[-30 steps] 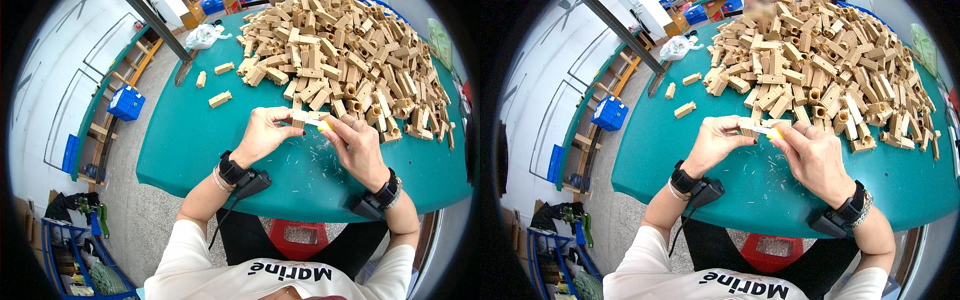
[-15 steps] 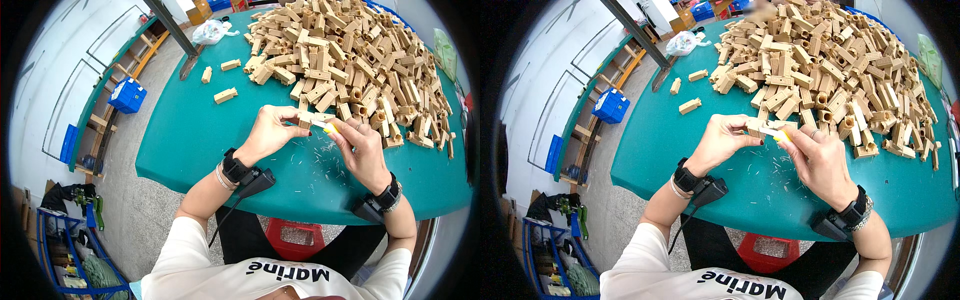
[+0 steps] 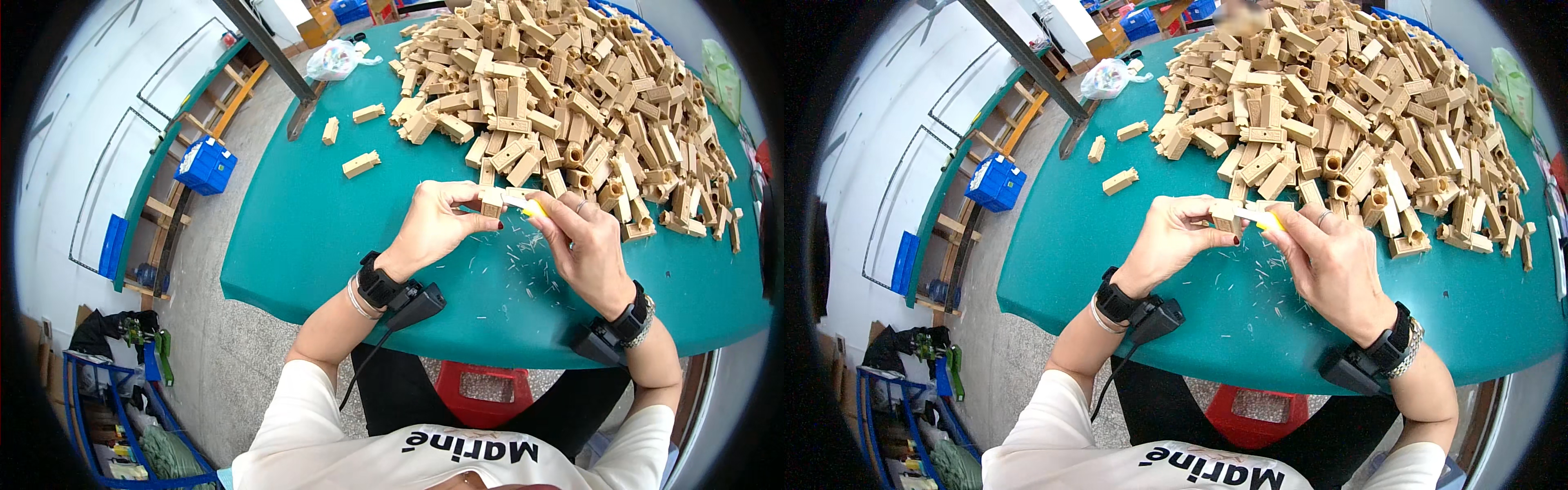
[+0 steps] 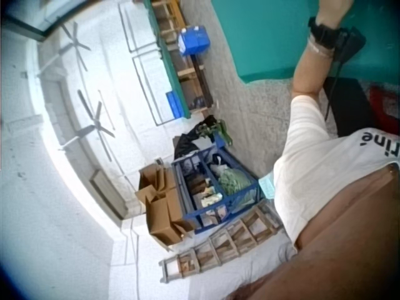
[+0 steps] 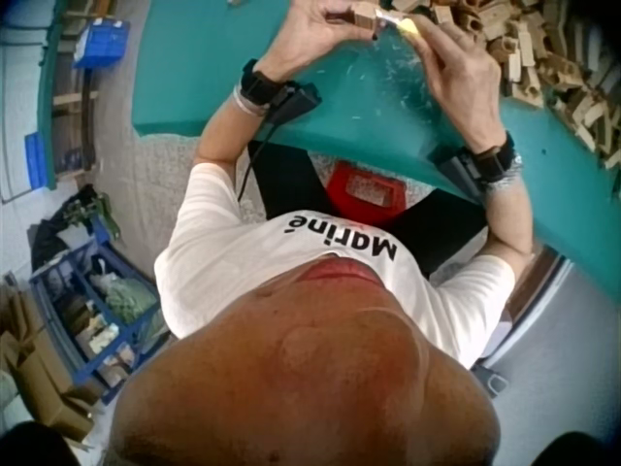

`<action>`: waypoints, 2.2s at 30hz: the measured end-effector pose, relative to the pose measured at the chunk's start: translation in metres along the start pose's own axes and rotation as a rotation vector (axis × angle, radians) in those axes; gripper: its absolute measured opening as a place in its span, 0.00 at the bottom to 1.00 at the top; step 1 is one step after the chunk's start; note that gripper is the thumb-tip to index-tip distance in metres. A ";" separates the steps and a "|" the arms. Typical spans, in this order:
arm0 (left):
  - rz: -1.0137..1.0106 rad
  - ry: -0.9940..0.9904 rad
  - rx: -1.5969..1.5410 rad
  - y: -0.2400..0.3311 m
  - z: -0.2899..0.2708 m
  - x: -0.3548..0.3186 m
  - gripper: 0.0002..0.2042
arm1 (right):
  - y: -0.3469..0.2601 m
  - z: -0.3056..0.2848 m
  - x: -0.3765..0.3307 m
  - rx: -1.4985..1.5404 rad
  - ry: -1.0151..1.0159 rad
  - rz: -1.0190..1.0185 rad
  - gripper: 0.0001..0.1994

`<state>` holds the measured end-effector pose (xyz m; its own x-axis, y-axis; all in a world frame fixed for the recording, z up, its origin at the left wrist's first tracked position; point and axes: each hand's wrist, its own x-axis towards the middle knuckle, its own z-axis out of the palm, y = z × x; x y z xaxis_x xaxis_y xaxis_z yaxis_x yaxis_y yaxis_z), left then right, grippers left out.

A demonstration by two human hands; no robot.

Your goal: Using a utility knife to trim or deburr small wooden track pieces on a workshop table.

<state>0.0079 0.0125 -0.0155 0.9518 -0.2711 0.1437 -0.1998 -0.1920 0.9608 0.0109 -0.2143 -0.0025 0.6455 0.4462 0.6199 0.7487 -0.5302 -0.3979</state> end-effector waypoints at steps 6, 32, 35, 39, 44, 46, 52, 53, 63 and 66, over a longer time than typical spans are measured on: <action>-0.010 0.001 -0.057 0.004 0.002 0.000 0.13 | 0.003 0.001 -0.001 -0.038 0.013 0.022 0.09; 0.136 -0.140 -0.021 0.013 0.016 -0.001 0.13 | 0.017 0.009 -0.003 0.675 -0.246 0.407 0.16; 0.128 -0.100 -0.025 0.010 0.010 -0.002 0.13 | 0.018 0.014 -0.005 0.736 -0.181 0.423 0.15; 0.098 0.033 -0.004 -0.002 0.001 0.003 0.14 | 0.005 0.001 -0.004 0.675 -0.207 0.452 0.13; 0.080 0.063 -0.078 -0.001 -0.001 0.001 0.15 | 0.004 0.004 -0.001 0.484 -0.283 0.367 0.13; 0.073 0.066 -0.043 0.000 -0.001 0.001 0.15 | 0.005 0.003 0.000 0.452 -0.291 0.355 0.14; 0.045 0.063 -0.009 0.004 0.002 0.003 0.15 | 0.006 0.001 -0.001 0.430 -0.301 0.313 0.16; 0.032 0.062 -0.035 0.004 0.003 0.003 0.15 | 0.006 0.000 -0.001 0.419 -0.313 0.316 0.16; 0.068 0.054 -0.026 0.003 0.002 0.001 0.15 | 0.004 0.001 0.000 0.370 -0.302 0.282 0.15; 0.057 0.051 -0.023 0.003 0.004 0.001 0.15 | 0.003 0.001 0.000 0.358 -0.304 0.279 0.15</action>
<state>0.0073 0.0080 -0.0129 0.9499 -0.2322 0.2094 -0.2487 -0.1554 0.9560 0.0137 -0.2157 -0.0042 0.8021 0.5399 0.2554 0.5128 -0.4032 -0.7579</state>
